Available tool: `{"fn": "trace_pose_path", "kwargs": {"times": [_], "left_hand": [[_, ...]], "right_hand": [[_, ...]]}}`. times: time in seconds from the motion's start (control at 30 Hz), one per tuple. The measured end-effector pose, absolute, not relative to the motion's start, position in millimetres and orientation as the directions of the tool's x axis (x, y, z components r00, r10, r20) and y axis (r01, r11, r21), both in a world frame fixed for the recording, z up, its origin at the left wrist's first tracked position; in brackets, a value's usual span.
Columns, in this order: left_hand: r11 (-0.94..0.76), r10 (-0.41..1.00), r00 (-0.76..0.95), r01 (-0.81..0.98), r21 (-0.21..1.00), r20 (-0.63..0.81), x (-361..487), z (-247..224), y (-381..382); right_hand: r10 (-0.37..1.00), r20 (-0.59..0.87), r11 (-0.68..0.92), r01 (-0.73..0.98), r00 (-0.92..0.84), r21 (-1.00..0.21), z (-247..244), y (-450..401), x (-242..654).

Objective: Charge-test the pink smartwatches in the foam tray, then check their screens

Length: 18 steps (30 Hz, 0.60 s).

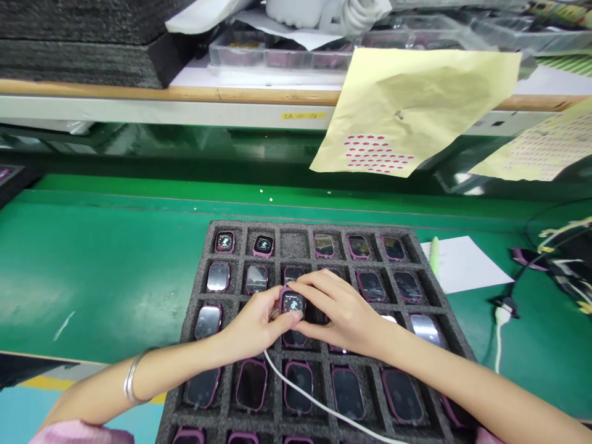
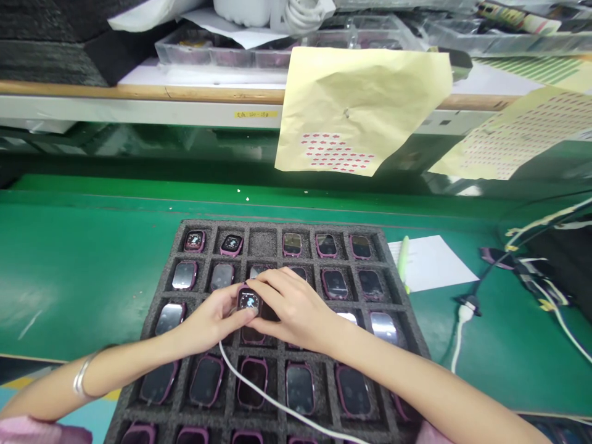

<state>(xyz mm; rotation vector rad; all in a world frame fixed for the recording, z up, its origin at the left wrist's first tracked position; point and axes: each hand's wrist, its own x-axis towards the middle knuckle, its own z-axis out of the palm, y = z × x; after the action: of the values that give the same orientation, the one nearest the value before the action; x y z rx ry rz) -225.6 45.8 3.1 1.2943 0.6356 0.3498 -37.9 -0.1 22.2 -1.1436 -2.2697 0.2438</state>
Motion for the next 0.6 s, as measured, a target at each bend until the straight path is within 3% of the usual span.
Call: {"fn": "trace_pose_path", "kwargs": {"times": [0.6], "left_hand": [[0.228,0.57,0.789,0.118,0.967,-0.231,-224.7,2.7,46.3]], "right_hand": [[0.796,0.409,0.598,0.681,-0.445,-0.423,20.8,-2.3,-39.0]]}}
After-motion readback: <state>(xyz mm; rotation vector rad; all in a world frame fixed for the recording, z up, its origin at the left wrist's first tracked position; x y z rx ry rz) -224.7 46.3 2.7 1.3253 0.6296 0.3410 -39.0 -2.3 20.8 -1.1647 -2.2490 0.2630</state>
